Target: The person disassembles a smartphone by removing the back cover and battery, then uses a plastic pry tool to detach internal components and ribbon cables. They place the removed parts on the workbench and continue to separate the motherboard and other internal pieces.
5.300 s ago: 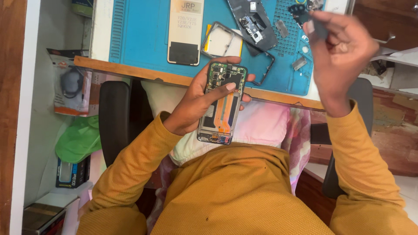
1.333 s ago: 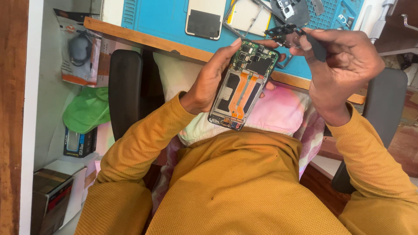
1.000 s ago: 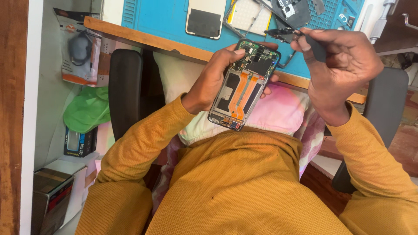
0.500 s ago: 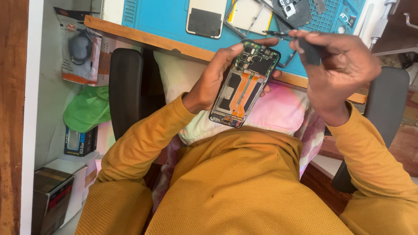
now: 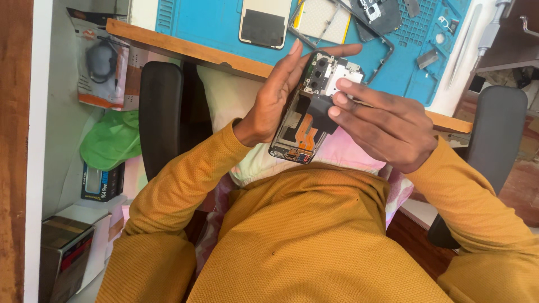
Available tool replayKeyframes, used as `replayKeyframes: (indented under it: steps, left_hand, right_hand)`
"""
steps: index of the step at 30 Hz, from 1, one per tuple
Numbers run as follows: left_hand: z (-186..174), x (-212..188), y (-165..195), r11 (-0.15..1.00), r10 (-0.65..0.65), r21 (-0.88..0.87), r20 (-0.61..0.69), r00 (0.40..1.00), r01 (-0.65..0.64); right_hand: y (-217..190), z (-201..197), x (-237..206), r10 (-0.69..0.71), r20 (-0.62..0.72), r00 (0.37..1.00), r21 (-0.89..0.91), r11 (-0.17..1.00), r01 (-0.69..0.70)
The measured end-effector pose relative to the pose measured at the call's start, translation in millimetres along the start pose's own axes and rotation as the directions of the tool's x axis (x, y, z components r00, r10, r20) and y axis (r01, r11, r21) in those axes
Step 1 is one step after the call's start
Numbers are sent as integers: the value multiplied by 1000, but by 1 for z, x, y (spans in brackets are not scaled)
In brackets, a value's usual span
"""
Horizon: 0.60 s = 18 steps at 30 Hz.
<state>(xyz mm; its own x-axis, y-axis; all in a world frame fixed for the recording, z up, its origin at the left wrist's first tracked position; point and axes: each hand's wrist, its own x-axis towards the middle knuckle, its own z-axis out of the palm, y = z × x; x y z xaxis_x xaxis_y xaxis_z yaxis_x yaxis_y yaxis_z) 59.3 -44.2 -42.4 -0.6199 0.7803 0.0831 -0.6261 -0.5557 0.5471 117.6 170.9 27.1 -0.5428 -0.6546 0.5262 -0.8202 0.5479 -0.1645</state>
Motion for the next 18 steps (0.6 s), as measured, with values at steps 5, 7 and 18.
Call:
replayKeyframes:
  steps: [5, 7, 18]
  left_hand:
    - [0, 2, -1, 1000, 23, 6, 17, 1000, -23]
    - [0, 2, -1, 1000, 16, 9, -2, 1000, -16]
    - [1, 1, 2, 999, 31, -8, 11, 999, -31]
  right_hand:
    - [-1, 6, 2, 22, -15, 1000, -42, 999, -22]
    - [-1, 6, 2, 22, -18, 1000, -46, 999, -23]
    - [4, 6, 0, 43, 15, 999, -78, 996, -42]
